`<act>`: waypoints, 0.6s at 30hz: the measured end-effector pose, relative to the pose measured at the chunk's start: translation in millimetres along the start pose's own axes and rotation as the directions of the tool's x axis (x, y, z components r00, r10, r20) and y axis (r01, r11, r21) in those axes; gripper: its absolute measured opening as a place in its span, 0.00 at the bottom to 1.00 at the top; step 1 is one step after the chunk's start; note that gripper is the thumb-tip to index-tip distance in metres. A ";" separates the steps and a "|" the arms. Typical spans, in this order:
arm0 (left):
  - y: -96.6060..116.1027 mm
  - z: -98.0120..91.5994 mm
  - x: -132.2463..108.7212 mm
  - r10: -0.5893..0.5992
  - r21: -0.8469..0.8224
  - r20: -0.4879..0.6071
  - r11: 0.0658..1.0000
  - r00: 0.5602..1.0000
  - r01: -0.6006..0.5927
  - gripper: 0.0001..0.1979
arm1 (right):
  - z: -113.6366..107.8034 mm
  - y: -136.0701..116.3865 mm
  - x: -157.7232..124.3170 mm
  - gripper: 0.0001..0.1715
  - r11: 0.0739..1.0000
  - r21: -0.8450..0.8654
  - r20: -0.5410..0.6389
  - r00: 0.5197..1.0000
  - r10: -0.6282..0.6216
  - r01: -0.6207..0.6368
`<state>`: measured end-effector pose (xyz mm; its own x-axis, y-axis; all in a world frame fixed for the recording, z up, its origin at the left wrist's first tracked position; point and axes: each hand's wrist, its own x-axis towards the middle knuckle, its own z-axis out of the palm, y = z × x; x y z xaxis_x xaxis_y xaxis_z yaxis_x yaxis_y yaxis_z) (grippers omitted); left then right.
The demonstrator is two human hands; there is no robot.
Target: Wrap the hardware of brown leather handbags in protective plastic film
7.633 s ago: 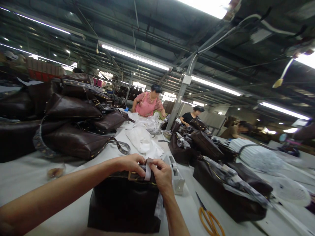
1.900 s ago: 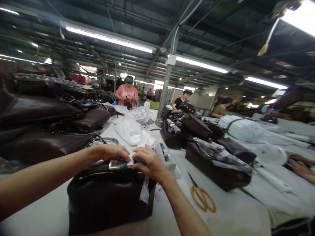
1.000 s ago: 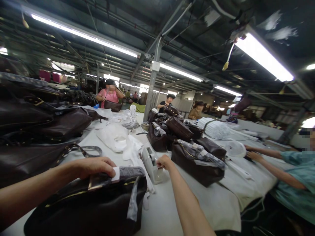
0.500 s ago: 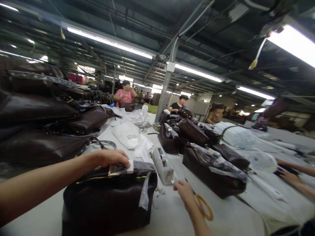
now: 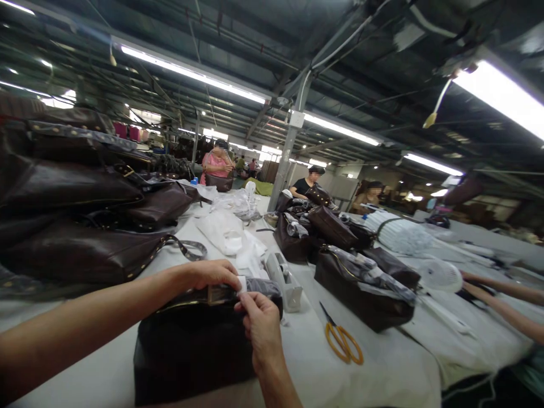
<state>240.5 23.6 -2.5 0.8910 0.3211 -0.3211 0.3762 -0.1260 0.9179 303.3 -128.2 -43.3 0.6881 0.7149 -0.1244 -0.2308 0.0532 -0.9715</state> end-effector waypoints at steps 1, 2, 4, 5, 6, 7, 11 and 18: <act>-0.8 -0.6 0.0 0.007 0.001 0.003 1.000 1.000 -0.007 0.05 | 1.0 1.6 1.2 0.27 1.000 -0.002 -0.023 1.000 -0.004 0.004; -1.6 -1.2 0.2 0.016 0.005 0.004 1.000 1.000 -0.016 0.05 | 2.4 3.0 2.1 0.27 1.000 -0.005 -0.045 0.999 -0.015 0.015; -3.2 -2.4 0.8 0.027 0.015 0.002 1.000 1.000 -0.027 0.05 | 6.5 6.0 3.0 0.26 0.999 -0.018 -0.084 0.995 -0.048 0.046; -3.9 -2.9 1.0 0.030 0.020 0.000 0.999 1.000 -0.030 0.05 | 9.0 7.7 3.5 0.26 0.998 -0.027 -0.103 0.993 -0.060 0.057; -4.5 -3.5 1.1 0.034 0.027 -0.006 0.999 0.999 -0.034 0.05 | 11.6 9.7 4.2 0.26 0.997 -0.033 -0.121 0.990 -0.069 0.065; -5.1 -4.0 1.1 0.037 0.033 -0.013 0.999 0.999 -0.036 0.05 | 14.1 11.7 5.2 0.26 0.997 -0.034 -0.137 0.988 -0.073 0.069; -7.6 -6.9 0.6 0.049 0.051 -0.002 0.997 0.999 -0.049 0.08 | 22.0 18.5 9.7 0.26 0.998 -0.008 -0.203 0.977 -0.065 0.064; -10.3 -11.4 4.0 0.075 0.036 0.044 0.996 0.996 -0.077 0.16 | 17.6 9.5 6.6 0.22 0.999 0.045 -0.095 0.995 0.028 -0.024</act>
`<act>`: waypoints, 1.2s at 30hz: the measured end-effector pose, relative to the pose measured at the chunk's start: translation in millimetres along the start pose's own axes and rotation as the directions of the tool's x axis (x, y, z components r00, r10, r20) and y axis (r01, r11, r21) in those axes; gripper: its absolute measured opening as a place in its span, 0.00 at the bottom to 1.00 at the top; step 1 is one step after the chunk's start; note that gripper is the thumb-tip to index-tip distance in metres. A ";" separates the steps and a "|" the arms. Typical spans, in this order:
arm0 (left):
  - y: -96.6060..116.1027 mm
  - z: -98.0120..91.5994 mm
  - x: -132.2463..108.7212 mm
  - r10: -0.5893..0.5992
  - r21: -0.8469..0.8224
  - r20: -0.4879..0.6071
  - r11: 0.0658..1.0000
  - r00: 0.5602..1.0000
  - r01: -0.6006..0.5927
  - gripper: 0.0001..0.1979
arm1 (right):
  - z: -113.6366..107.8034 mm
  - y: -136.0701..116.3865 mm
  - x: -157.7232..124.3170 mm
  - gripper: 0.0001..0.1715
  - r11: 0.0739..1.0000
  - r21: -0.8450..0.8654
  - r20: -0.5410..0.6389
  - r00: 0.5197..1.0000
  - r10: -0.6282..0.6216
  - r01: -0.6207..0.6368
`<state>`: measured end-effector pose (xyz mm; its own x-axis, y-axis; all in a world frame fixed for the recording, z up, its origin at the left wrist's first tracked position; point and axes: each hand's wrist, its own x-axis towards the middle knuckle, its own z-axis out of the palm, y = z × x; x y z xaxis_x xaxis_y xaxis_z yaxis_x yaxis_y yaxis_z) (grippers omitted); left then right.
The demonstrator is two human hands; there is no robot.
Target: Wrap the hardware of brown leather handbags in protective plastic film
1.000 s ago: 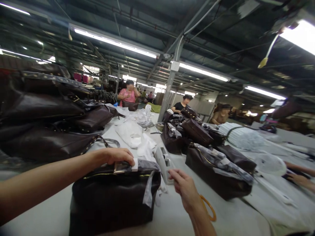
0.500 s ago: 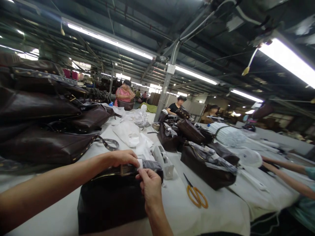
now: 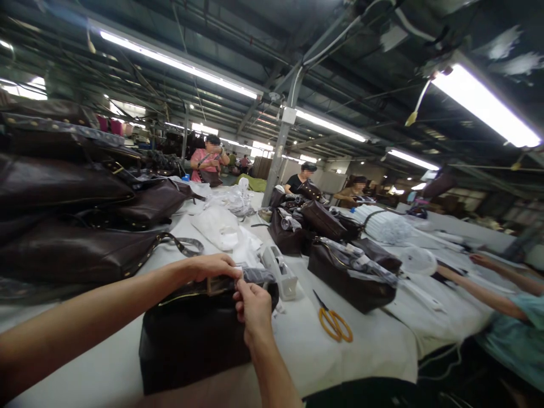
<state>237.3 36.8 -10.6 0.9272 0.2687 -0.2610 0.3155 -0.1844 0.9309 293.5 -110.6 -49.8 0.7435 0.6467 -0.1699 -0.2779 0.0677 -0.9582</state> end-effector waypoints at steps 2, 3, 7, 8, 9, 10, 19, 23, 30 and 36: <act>1.2 -0.7 1.9 -0.049 -0.032 -0.011 0.998 0.999 0.048 0.17 | -6.0 -6.8 -2.9 0.20 0.996 -0.011 0.074 0.994 0.085 -0.084; 2.2 -0.9 2.7 -0.072 -0.040 -0.007 0.997 0.997 0.071 0.17 | -8.9 -9.7 -4.2 0.19 0.994 -0.026 0.096 0.989 0.109 -0.107; 6.0 -1.5 3.2 -0.126 -0.047 0.011 0.991 0.992 0.127 0.18 | -14.7 -14.4 -7.4 0.17 0.994 -0.053 0.109 0.988 0.105 -0.100; 6.5 -1.6 2.8 -0.125 -0.056 0.011 0.991 0.992 0.125 0.17 | -14.7 -13.6 -7.7 0.17 0.995 -0.045 0.106 0.990 0.096 -0.091; 6.6 -1.8 2.2 -0.120 -0.066 0.010 0.990 0.993 0.121 0.16 | -14.5 -12.4 -7.7 0.15 0.995 -0.045 0.099 0.991 0.089 -0.085; 6.4 -2.2 1.6 -0.117 -0.075 0.010 0.990 0.993 0.117 0.15 | -14.1 -10.9 -7.4 0.14 0.996 -0.053 0.088 0.993 0.082 -0.078; 6.7 -5.1 2.1 -0.216 -0.081 0.077 0.972 0.973 0.222 0.13 | -2.8 1.7 5.2 0.13 0.995 -0.096 0.004 1.000 -0.028 0.028; 7.1 -4.4 0.0 -0.213 -0.121 0.058 0.968 0.975 0.219 0.11 | 1.6 4.9 9.1 0.17 0.994 -0.080 -0.014 0.997 -0.075 0.073; -1.5 -1.2 1.2 -0.144 -0.178 0.007 0.974 0.990 0.142 0.12 | -6.4 11.7 13.6 0.18 0.988 -0.082 -0.017 0.991 -0.133 0.131; -4.3 1.6 0.7 -0.107 -0.207 -0.012 0.973 0.994 0.103 0.17 | -9.7 9.9 16.5 0.15 1.000 0.003 0.057 0.998 0.007 -0.007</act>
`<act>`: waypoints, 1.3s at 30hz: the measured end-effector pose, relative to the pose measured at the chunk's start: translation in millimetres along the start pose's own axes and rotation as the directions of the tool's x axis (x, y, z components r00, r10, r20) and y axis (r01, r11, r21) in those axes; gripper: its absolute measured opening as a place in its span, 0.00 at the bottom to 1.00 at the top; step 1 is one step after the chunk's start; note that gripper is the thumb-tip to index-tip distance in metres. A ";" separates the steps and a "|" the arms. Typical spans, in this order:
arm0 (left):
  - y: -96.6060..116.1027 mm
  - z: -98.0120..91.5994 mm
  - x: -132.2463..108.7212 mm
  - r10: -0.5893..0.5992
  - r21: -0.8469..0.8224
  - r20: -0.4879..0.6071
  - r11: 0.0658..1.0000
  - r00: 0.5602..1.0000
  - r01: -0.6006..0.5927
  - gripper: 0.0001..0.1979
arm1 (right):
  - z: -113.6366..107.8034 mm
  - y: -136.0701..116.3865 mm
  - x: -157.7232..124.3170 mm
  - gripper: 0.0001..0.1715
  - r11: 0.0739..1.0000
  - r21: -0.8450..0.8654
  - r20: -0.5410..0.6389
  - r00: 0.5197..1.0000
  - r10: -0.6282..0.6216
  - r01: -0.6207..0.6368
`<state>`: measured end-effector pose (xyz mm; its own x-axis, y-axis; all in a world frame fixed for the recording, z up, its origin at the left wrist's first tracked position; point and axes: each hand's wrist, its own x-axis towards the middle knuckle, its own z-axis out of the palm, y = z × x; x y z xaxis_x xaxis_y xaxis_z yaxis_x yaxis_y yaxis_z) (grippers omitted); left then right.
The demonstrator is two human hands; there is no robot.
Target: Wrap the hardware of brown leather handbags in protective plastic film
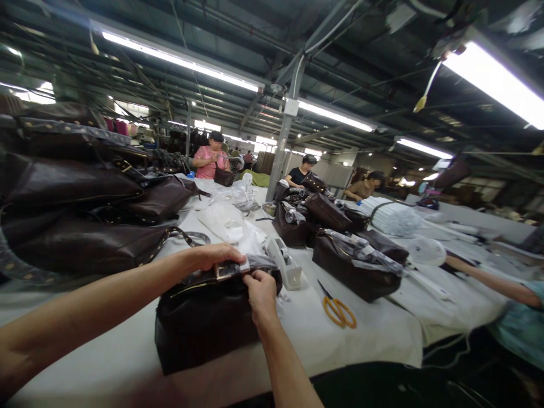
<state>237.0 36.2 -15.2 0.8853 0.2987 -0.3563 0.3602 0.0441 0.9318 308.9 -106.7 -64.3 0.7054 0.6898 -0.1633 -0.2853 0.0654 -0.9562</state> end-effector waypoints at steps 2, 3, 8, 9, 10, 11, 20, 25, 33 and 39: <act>0.2 0.8 -3.1 0.005 0.006 -0.005 1.000 1.000 -0.005 0.17 | 1.8 -4.7 -2.9 0.14 0.995 0.058 0.051 0.996 0.074 -0.077; 0.2 1.3 -4.8 0.005 0.012 -0.010 1.000 1.000 -0.005 0.17 | 2.9 -7.3 -5.4 0.13 0.990 0.087 0.084 0.991 0.105 -0.112; 1.3 5.8 -13.4 0.059 0.024 0.008 0.998 0.998 -0.060 0.18 | 4.0 -12.3 -19.4 0.20 0.936 0.256 0.298 0.941 0.162 -0.243; 2.1 6.7 -15.2 0.068 0.029 0.029 0.997 0.997 -0.069 0.18 | 2.5 -10.6 -20.7 0.21 0.900 0.337 0.370 0.917 0.145 -0.278; 2.9 7.4 -17.1 0.069 0.038 0.045 0.997 0.997 -0.070 0.18 | 0.5 -7.9 -21.1 0.22 0.849 0.419 0.446 0.887 0.115 -0.321; 3.7 7.9 -19.0 0.063 0.049 0.048 0.997 0.997 -0.066 0.18 | -1.9 -4.5 -20.5 0.23 0.791 0.488 0.519 0.851 0.077 -0.370; 7.6 1.2 -13.1 0.060 0.106 -0.012 0.993 0.998 -0.058 0.23 | -8.5 18.8 21.2 0.26 0.541 0.468 0.860 0.502 -0.096 -0.699; 22.8 -16.8 -23.0 0.068 0.321 -0.096 0.947 0.993 -0.034 0.35 | -3.0 1.2 30.5 0.12 0.544 0.421 0.852 0.522 0.036 -0.726; -22.3 -35.4 -105.4 0.385 0.750 -0.275 0.659 0.881 -0.055 0.28 | -37.0 -28.4 -13.6 0.16 0.670 0.447 0.656 0.727 0.204 -0.592; -94.8 -7.4 -120.4 0.592 0.626 -0.599 0.766 0.539 -0.145 0.31 | -125.5 -23.3 -4.3 0.25 0.971 0.092 -0.065 0.975 -0.214 0.220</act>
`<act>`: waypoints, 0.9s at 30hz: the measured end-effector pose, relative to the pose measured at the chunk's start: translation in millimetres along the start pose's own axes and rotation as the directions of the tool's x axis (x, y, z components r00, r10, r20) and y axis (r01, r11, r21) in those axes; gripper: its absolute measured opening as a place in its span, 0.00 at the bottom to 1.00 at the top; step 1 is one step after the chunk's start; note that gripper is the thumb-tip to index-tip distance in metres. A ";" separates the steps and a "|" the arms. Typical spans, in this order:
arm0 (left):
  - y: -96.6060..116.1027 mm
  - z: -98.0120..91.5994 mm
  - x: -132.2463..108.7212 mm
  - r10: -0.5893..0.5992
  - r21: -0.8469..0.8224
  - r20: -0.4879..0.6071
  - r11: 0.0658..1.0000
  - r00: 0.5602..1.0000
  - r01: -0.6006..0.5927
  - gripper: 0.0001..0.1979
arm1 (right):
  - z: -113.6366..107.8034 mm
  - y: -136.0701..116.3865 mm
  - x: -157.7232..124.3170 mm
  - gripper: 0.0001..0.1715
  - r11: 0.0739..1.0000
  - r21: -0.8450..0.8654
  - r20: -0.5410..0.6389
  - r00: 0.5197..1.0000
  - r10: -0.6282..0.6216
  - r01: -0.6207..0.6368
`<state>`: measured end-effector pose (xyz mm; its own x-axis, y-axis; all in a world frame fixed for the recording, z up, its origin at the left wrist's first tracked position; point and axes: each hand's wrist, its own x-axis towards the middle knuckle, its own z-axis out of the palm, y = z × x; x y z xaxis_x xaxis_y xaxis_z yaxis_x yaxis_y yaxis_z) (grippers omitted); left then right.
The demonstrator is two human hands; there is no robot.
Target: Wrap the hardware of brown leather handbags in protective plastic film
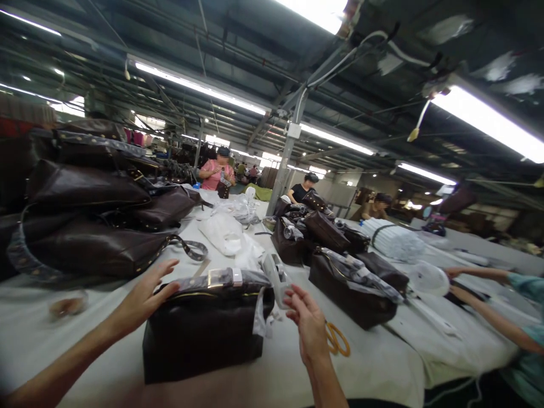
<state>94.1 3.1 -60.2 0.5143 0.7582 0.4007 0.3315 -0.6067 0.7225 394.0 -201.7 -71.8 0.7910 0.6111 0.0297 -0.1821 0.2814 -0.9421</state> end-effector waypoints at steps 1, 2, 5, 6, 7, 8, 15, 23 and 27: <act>-6.9 7.4 -9.4 -0.034 -0.066 -0.040 0.997 0.999 0.032 0.34 | -12.3 7.1 6.6 0.29 0.991 -0.112 -0.038 0.997 -0.073 0.068; -13.9 14.8 -17.3 -0.074 -0.120 -0.050 0.990 0.996 0.068 0.37 | -21.8 15.5 13.6 0.34 0.976 -0.197 -0.022 0.994 -0.103 0.097; -31.3 32.6 -29.5 -0.170 -0.254 -0.121 0.958 0.978 0.135 0.35 | -29.5 37.2 33.1 0.40 0.957 -0.261 0.136 0.986 -0.094 0.127; -34.7 36.0 -29.6 -0.190 -0.284 -0.137 0.948 0.972 0.146 0.33 | -25.2 39.7 38.4 0.41 0.955 -0.258 0.206 0.974 -0.094 0.147; -36.7 38.0 -28.3 -0.203 -0.304 -0.147 0.941 0.968 0.151 0.32 | -18.2 38.6 42.9 0.42 0.947 -0.263 0.280 0.954 -0.106 0.182; -37.5 38.8 -26.1 -0.209 -0.316 -0.149 0.936 0.967 0.153 0.31 | -8.9 33.8 46.7 0.43 0.928 -0.287 0.356 0.926 -0.127 0.237; -37.3 35.7 -16.8 -0.190 -0.312 -0.151 0.940 0.970 0.136 0.28 | 80.0 -40.6 74.2 0.67 0.533 -0.581 0.778 0.612 0.142 0.615; -40.2 38.1 -20.4 -0.217 -0.321 -0.158 0.934 0.963 0.158 0.28 | 134.9 -44.9 100.0 0.31 0.385 -0.694 0.668 0.344 0.660 0.609; -36.7 37.5 -18.3 -0.203 -0.324 -0.141 0.934 0.969 0.148 0.28 | 130.5 -38.2 101.5 0.25 0.386 -0.718 0.663 0.400 0.633 0.580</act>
<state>102.2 2.6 -115.2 0.3195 0.8914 0.3214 0.1293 -0.3771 0.9171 405.0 -53.8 10.8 -0.1863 0.9131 -0.3626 0.8073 -0.0681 -0.5862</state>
